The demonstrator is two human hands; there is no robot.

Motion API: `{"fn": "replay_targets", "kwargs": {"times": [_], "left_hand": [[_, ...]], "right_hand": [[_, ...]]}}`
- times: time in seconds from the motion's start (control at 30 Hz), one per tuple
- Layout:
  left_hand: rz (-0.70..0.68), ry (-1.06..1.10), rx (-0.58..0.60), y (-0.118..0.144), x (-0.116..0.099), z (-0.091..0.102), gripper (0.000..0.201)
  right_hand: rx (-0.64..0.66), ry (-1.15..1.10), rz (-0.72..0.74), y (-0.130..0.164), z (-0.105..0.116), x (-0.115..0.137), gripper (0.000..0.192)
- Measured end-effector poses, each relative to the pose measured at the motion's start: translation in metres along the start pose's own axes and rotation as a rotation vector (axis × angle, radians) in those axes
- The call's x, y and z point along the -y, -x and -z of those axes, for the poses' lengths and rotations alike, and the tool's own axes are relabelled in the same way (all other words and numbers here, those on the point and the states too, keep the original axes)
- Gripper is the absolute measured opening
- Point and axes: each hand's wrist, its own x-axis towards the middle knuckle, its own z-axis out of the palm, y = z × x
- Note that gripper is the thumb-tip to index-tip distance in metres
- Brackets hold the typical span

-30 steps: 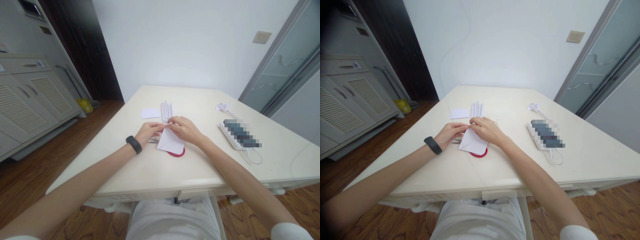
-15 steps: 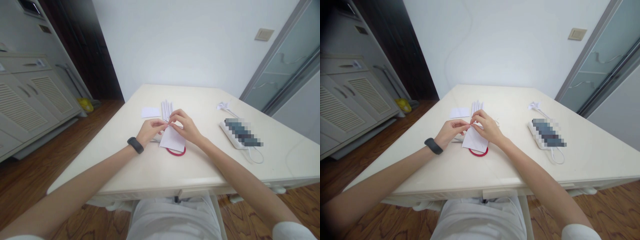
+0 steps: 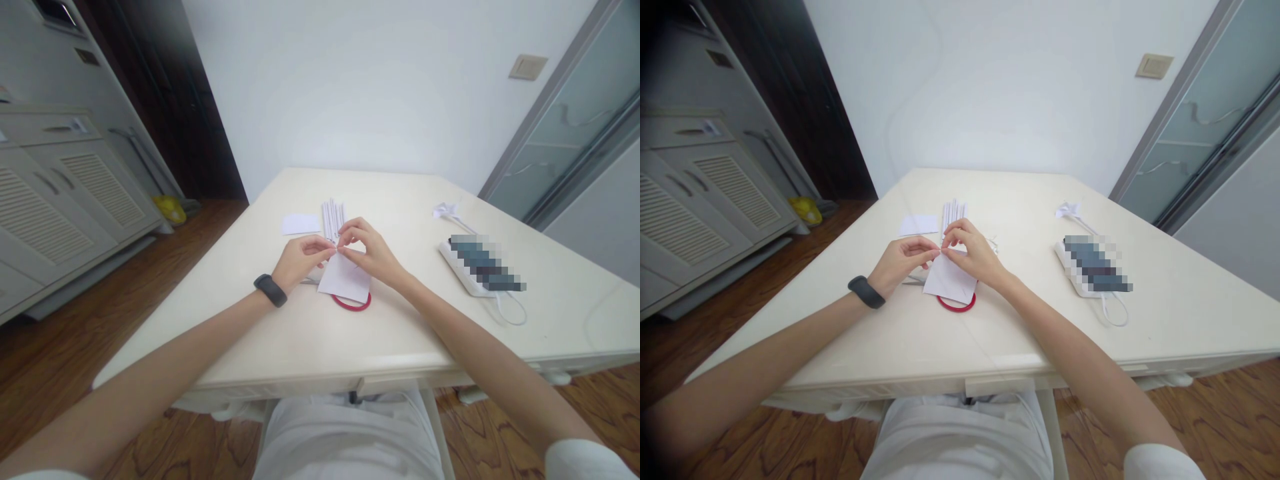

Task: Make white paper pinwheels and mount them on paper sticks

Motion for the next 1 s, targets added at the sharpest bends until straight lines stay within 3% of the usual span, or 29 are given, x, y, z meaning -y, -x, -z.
{"fn": "replay_targets", "kwargs": {"times": [1.0], "left_hand": [[-0.109,-0.115,-0.019,0.0015,0.0032,0.0005,0.025]], "right_hand": [[0.005,-0.044,-0.044,0.0,-0.0019,0.0009,0.002]]}}
